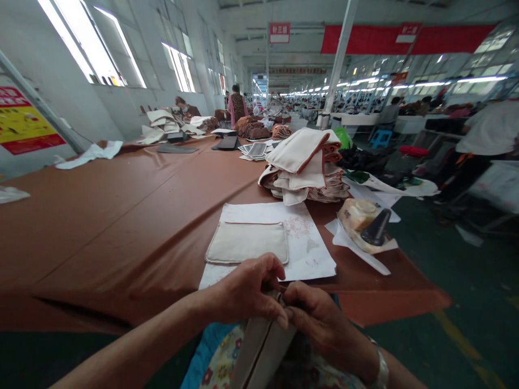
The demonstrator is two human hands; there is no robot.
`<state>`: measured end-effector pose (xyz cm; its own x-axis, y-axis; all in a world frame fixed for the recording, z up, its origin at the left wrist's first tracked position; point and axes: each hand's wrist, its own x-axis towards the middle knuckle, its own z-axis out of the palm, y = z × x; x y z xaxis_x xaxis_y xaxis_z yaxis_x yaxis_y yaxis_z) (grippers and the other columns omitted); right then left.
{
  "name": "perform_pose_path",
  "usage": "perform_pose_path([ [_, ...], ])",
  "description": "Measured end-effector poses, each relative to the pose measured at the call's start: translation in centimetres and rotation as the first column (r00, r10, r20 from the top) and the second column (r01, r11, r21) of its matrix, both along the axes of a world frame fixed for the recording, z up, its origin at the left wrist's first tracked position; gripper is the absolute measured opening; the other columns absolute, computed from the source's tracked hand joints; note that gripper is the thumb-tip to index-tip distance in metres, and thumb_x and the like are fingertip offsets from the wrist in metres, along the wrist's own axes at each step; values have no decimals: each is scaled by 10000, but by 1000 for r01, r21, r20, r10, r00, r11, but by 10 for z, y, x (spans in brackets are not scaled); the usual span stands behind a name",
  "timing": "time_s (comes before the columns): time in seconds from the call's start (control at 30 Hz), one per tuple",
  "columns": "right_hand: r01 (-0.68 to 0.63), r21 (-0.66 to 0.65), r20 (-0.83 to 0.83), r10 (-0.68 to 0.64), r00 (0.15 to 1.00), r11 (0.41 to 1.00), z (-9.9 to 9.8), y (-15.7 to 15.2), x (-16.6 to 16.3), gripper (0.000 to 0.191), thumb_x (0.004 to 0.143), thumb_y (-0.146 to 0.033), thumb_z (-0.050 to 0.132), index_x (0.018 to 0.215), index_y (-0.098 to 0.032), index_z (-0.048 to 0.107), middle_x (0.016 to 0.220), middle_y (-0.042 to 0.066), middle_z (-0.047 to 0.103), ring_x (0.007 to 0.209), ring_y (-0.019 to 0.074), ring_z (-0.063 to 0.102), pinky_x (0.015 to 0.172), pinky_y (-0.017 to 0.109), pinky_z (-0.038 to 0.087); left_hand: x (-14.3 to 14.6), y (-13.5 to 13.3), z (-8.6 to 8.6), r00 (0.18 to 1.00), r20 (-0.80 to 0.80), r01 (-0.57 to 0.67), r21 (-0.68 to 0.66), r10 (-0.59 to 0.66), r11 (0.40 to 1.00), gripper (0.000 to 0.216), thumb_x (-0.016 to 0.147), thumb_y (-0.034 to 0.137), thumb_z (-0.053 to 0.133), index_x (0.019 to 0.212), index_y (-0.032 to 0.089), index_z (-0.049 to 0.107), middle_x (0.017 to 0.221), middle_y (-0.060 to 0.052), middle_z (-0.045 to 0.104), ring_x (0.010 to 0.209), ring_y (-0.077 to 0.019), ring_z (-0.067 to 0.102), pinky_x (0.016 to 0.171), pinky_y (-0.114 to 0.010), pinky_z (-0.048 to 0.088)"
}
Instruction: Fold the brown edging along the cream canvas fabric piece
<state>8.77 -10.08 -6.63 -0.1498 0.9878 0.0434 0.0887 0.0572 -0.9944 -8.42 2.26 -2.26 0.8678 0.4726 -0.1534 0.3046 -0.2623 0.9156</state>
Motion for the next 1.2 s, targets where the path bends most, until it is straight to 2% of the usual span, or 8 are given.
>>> perform_pose_path([
  [0.17, 80, -2, 41, -80, 996, 997, 0, 1, 6, 259, 975, -372, 500, 838, -173, 592, 752, -13, 519, 710, 140, 455, 644, 249, 368, 3, 16, -1, 994, -71, 86, -18, -87, 996, 590, 570, 402, 885, 1026, 169, 591, 745, 59, 547, 658, -117, 442, 548, -200, 325],
  [0.33, 177, 202, 359, -241, 902, 963, -17, 8, 15, 284, 1014, -307, 376, 777, -191, 481, 712, -7, 510, 672, 149, 468, 627, 274, 338, 12, 13, -12, 995, -74, 58, -141, -69, 988, 389, 637, 395, 833, 868, 135, 659, 739, 37, 567, 682, -126, 463, 569, -202, 325],
  [0.47, 133, 274, 428, -244, 870, 953, -26, 10, 22, 229, 997, -259, 390, 798, -193, 482, 758, 18, 539, 705, 168, 504, 666, 300, 354, 18, -2, -20, 1000, -16, -24, -298, 19, 954, 314, 682, 351, 794, 851, 117, 670, 729, 25, 570, 645, -109, 442, 563, -202, 328],
  [0.6, 81, 334, 443, -232, 866, 939, -24, 3, 26, 98, 968, -217, 447, 911, -190, 522, 829, 30, 551, 718, 163, 539, 659, 284, 395, 18, -11, -28, 996, -19, -88, -493, 90, 866, 360, 674, 405, 803, 813, 98, 676, 700, -3, 579, 612, -110, 438, 549, -212, 324],
  [0.83, -68, 481, 611, -279, 741, 874, -24, -5, 19, 159, 952, -130, 384, 878, -189, 512, 801, 65, 555, 721, 202, 515, 625, 313, 371, 19, -26, -33, 976, -51, -201, -569, 210, 797, 385, 620, 381, 847, 830, 97, 694, 729, -30, 628, 633, -122, 481, 595, -225, 362],
  [0.97, 68, 303, 442, -203, 874, 951, -22, -1, 20, 162, 945, -190, 412, 813, -183, 505, 776, 44, 526, 684, 174, 470, 619, 298, 357, 16, -31, -32, 983, -54, -174, -561, 173, 810, 357, 653, 383, 828, 817, 106, 673, 688, -10, 579, 595, -110, 433, 567, -227, 325],
  [1.07, 94, 13, 107, -95, 990, 995, -16, 3, 22, 214, 976, -296, 403, 838, -170, 505, 691, -17, 457, 591, 121, 386, 551, 247, 321, 13, -31, -30, 990, -5, -112, -627, 140, 771, 331, 682, 380, 809, 790, 120, 634, 643, 14, 523, 547, -90, 368, 538, -226, 282],
  [1.2, 4, -215, -352, -81, 933, 977, -10, 4, 20, 253, 940, -396, 511, 832, -167, 504, 653, -54, 371, 552, 91, 270, 500, 220, 235, 11, -32, -24, 990, 23, -89, -656, 138, 749, 276, 712, 350, 771, 787, 121, 637, 640, 13, 515, 541, -90, 358, 531, -227, 263],
])
